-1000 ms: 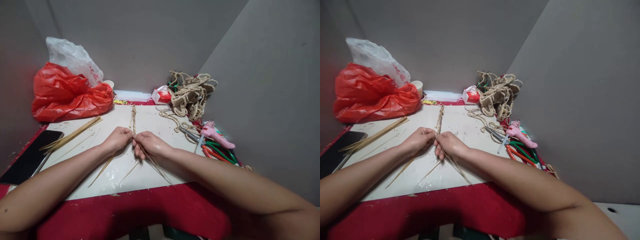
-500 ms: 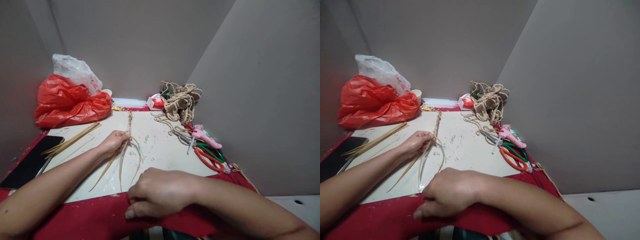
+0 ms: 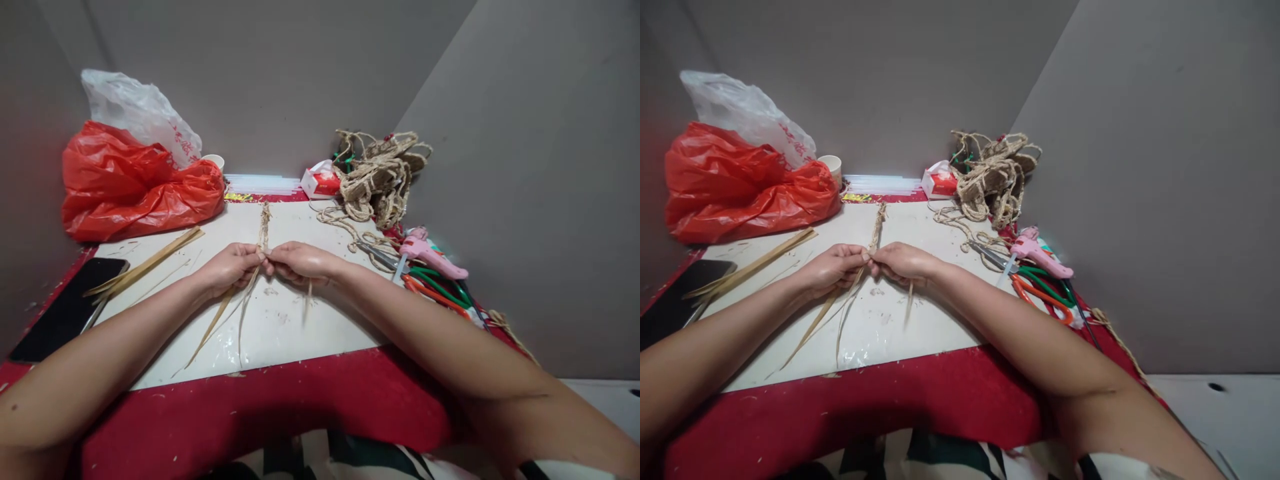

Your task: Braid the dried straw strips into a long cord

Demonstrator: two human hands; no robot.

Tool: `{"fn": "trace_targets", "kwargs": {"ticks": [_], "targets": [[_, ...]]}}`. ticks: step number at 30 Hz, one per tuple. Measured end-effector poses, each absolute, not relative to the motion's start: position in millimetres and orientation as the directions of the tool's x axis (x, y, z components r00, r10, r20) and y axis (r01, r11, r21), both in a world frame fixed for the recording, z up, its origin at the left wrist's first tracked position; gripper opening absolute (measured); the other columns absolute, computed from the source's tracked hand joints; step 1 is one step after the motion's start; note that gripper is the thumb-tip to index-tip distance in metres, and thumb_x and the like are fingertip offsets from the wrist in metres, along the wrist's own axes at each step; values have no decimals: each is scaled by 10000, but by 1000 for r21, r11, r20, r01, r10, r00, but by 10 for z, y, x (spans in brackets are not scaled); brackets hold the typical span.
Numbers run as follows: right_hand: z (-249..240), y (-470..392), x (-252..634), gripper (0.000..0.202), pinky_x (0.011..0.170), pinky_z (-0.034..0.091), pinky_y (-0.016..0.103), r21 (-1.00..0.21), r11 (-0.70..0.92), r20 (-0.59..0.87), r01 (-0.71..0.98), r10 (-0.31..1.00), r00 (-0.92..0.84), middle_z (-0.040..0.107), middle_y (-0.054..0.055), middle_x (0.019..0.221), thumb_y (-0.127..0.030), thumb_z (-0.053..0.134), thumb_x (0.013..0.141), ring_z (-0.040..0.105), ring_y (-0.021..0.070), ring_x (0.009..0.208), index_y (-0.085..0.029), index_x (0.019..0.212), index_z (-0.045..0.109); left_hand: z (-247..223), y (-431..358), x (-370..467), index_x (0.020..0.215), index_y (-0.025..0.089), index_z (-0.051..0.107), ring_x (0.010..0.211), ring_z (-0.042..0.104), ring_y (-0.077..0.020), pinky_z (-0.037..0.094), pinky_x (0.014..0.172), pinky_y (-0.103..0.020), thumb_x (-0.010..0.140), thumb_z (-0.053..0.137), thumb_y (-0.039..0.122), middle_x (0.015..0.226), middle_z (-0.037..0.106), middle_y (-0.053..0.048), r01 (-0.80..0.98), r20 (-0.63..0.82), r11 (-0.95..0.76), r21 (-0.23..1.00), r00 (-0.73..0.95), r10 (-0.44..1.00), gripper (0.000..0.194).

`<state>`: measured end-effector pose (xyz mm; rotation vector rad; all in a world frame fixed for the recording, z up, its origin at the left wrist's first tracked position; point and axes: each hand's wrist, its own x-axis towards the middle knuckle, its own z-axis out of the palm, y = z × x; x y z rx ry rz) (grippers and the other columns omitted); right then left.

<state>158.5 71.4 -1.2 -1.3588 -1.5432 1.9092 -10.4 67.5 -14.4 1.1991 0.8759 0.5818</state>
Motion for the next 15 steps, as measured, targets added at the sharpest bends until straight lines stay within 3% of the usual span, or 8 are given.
{"fn": "trace_targets", "kwargs": {"ticks": [4,9,12,15], "targets": [[-37,730,1628,310,302,87,156,-843,-500,-515,201,639,-572,245,-102,388,-289,458,885,131,25,307,-160,605,426,-139,684,-107,721,156,564,393,188,-45,107,406,-216,786,572,285,458,303,77,173,-268,207,963,534,802,145],[-129,626,1549,272,307,111,175,-895,-437,-433,94,798,-418,221,-97,339,-162,434,846,142,34,295,-143,579,483,-55,681,-148,761,141,624,479,333,-79,244,486,-213,798,518,309,525,446,31,427,-202,-65,902,549,811,202],[-151,563,1487,270,315,98,189,-911,-408,-400,54,849,-346,237,-88,336,-143,434,838,165,35,292,-125,583,523,19,607,-143,679,150,602,549,412,-114,277,543,-234,820,458,302,585,515,-7,651,-107,-290,701,499,860,252],[-152,535,1461,315,320,96,192,-905,-426,-400,-12,857,-325,246,-82,350,-136,450,826,176,31,300,-153,513,426,50,469,-86,721,163,590,569,454,-148,277,563,-261,859,397,344,626,548,-42,797,-40,-381,469,449,892,298]]}}
